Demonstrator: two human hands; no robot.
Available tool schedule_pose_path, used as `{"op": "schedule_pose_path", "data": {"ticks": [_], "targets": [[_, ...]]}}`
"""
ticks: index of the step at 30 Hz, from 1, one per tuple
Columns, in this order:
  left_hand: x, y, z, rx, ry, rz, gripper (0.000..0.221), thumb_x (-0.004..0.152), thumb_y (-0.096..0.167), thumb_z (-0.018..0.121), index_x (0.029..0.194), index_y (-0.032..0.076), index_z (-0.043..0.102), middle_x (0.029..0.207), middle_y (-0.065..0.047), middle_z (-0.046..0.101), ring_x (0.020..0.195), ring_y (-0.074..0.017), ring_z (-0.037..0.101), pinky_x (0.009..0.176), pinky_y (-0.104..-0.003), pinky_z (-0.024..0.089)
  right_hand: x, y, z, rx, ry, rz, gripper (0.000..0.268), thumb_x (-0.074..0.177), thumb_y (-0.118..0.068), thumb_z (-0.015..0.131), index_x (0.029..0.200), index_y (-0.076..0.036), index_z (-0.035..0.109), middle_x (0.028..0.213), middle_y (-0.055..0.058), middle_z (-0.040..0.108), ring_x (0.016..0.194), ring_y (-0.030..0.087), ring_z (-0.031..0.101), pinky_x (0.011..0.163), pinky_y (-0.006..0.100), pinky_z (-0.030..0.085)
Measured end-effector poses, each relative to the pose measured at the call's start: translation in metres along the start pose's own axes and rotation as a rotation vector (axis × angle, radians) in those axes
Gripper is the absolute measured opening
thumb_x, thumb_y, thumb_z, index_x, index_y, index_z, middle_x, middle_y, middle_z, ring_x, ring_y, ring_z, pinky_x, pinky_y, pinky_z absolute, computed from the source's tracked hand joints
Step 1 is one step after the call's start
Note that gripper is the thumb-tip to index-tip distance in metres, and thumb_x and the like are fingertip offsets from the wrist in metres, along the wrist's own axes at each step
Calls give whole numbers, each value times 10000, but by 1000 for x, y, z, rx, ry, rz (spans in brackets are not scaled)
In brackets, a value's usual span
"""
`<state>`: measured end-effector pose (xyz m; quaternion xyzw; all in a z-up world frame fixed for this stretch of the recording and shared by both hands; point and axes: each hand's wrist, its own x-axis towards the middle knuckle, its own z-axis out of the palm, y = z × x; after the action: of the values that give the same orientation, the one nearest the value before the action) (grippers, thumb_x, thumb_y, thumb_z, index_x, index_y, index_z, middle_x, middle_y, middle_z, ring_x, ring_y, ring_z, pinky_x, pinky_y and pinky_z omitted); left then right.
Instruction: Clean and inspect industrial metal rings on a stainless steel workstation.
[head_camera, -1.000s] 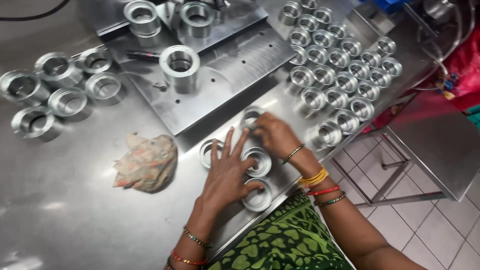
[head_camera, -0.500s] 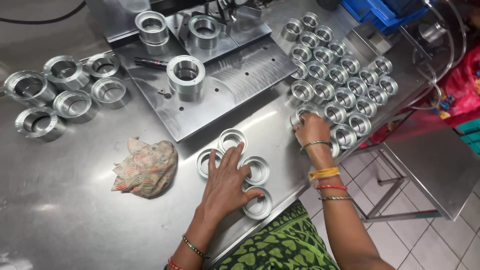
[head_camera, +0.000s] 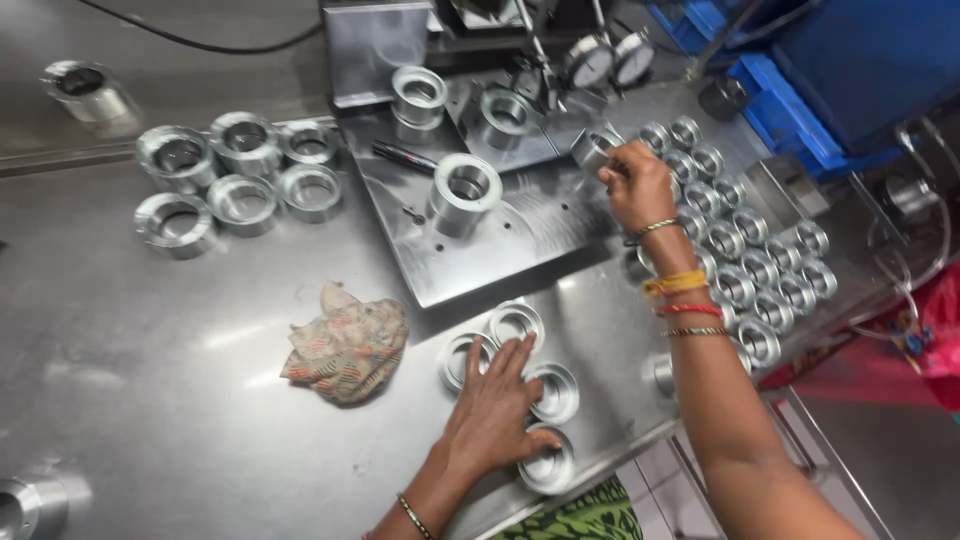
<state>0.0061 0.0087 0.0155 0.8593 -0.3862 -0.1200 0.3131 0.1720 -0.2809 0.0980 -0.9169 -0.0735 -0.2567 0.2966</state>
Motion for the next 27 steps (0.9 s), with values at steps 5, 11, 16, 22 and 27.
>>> {"op": "schedule_pose_path", "data": {"ticks": [5, 11, 16, 22, 27], "targets": [[-3, -12, 8, -10, 114, 109, 643, 642, 573, 853, 943, 15, 749, 1606, -278, 302, 1513, -393, 232, 1182, -699, 45, 48, 37, 48, -242, 30, -162, 227, 863, 93, 681, 1074, 17, 714, 998, 171, 683, 882, 315, 717, 795, 411, 546], [-3, -10, 4, -28, 59, 104, 652, 647, 587, 845, 902, -5, 742, 1613, -274, 299, 1513, -403, 229, 1174, -714, 41, 92, 38, 69, -511, 37, -43, 186, 800, -67, 801, 981, -47, 761, 1039, 182, 693, 931, 431, 661, 784, 518, 522], [-2, -7, 3, -37, 75, 86, 640, 669, 563, 833, 959, -1, 751, 1592, -253, 330, 1498, -384, 259, 1185, -689, 67, 85, 52, 69, -490, 45, -72, 224, 797, -63, 795, 1017, -51, 753, 1055, 187, 684, 958, 420, 657, 811, 510, 526], [0, -3, 8, -45, 164, 14, 462, 797, 391, 775, 1073, 25, 720, 1565, -259, 363, 1476, -396, 302, 1195, -622, 131, -22, -16, 1, -263, -103, 119, 158, 924, -111, 764, 1057, -32, 734, 960, 148, 688, 844, 307, 662, 746, 405, 525], [3, -2, 18, -32, 246, -13, 322, 879, 146, 671, 1191, 66, 691, 1557, -283, 375, 1463, -401, 331, 1191, -631, 138, -157, -58, -41, 64, -163, 636, 213, 910, -156, 739, 1108, -78, 745, 801, 80, 725, 609, 128, 621, 530, 292, 515]]}}
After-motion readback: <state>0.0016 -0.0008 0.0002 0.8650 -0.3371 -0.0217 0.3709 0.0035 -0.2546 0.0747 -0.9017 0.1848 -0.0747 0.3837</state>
